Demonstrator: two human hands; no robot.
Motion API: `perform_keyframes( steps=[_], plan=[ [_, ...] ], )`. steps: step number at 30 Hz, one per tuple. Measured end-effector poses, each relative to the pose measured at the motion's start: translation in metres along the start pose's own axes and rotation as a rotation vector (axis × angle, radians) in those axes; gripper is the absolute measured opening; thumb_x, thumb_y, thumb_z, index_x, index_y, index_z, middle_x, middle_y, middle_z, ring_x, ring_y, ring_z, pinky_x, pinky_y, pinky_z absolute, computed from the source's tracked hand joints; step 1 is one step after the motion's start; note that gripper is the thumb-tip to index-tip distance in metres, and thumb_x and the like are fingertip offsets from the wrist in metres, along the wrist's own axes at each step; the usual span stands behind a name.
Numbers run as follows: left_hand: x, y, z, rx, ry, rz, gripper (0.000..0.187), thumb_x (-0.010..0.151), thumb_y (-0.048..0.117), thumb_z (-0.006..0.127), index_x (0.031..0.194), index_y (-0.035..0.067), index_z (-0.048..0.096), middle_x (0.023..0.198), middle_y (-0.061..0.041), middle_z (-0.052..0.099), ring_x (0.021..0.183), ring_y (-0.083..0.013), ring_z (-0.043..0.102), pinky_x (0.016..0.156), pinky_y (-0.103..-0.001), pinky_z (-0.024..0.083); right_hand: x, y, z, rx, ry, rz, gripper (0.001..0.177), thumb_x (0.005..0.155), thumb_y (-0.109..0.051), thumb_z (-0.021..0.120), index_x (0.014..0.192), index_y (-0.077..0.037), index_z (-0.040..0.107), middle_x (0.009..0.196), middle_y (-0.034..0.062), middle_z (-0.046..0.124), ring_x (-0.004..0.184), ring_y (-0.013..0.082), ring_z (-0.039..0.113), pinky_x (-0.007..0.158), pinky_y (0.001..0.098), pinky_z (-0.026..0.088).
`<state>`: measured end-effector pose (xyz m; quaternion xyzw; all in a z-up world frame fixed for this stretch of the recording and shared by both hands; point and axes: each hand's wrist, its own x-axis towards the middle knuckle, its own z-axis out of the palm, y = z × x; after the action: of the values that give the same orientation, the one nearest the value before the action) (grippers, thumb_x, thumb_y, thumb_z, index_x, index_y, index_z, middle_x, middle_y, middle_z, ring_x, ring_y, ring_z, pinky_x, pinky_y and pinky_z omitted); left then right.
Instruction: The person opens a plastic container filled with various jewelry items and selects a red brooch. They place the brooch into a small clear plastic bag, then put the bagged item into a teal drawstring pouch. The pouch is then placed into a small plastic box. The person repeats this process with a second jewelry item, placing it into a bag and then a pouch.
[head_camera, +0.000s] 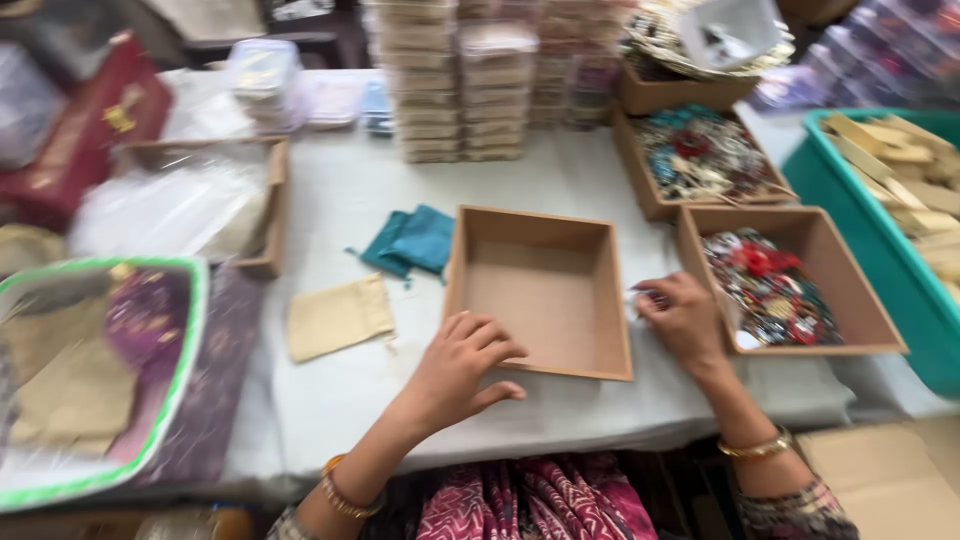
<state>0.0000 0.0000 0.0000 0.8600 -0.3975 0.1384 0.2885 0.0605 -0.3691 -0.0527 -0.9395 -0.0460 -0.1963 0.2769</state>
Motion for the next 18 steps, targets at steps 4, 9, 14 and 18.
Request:
perform_keyframes(
  steps=[4, 9, 14, 18],
  plan=[
    [-0.003, 0.009, 0.023, -0.196, 0.222, -0.065, 0.038, 0.087, 0.040, 0.076, 0.114, 0.013, 0.072, 0.115, -0.008, 0.067, 0.120, -0.0283, 0.055, 0.106, -0.045, 0.043, 0.028, -0.050, -0.036, 0.397, 0.053, -0.026, 0.018, 0.093, -0.014, 0.073, 0.109, -0.007, 0.078, 0.100, 0.0041, 0.070, 0.080, 0.0125, 0.067, 0.066, 0.0269, 0.055],
    [0.021, 0.037, 0.055, -1.423, 0.407, -0.472, 0.046, 0.104, 0.044, 0.051, 0.134, 0.013, 0.065, 0.126, -0.005, 0.060, 0.112, -0.0178, 0.053, 0.098, -0.037, 0.046, 0.015, -0.155, -0.025, 0.789, -0.076, -0.389, 0.020, 0.090, -0.002, 0.065, 0.106, -0.003, 0.076, 0.107, 0.0049, 0.068, 0.093, 0.0102, 0.066, 0.078, 0.0215, 0.056],
    [0.010, 0.035, 0.092, -2.121, 0.661, -0.597, 0.047, 0.106, 0.048, 0.041, 0.134, 0.014, 0.057, 0.132, -0.002, 0.062, 0.125, -0.0139, 0.058, 0.107, -0.034, 0.048, -0.019, -0.221, 0.035, 0.808, -0.104, -0.499, 0.025, 0.075, -0.001, 0.067, 0.098, -0.002, 0.075, 0.102, 0.0075, 0.063, 0.090, 0.0157, 0.066, 0.074, 0.0284, 0.056],
    [-0.013, 0.020, 0.104, -2.234, 0.965, -0.603, 0.046, 0.108, 0.045, 0.038, 0.132, 0.013, 0.060, 0.131, -0.003, 0.062, 0.124, -0.0151, 0.058, 0.109, -0.030, 0.047, -0.025, -0.242, 0.054, 0.633, -0.099, -0.674, 0.025, 0.067, -0.006, 0.073, 0.092, -0.005, 0.075, 0.099, 0.0097, 0.065, 0.089, 0.0221, 0.068, 0.075, 0.0341, 0.057]
  ],
)
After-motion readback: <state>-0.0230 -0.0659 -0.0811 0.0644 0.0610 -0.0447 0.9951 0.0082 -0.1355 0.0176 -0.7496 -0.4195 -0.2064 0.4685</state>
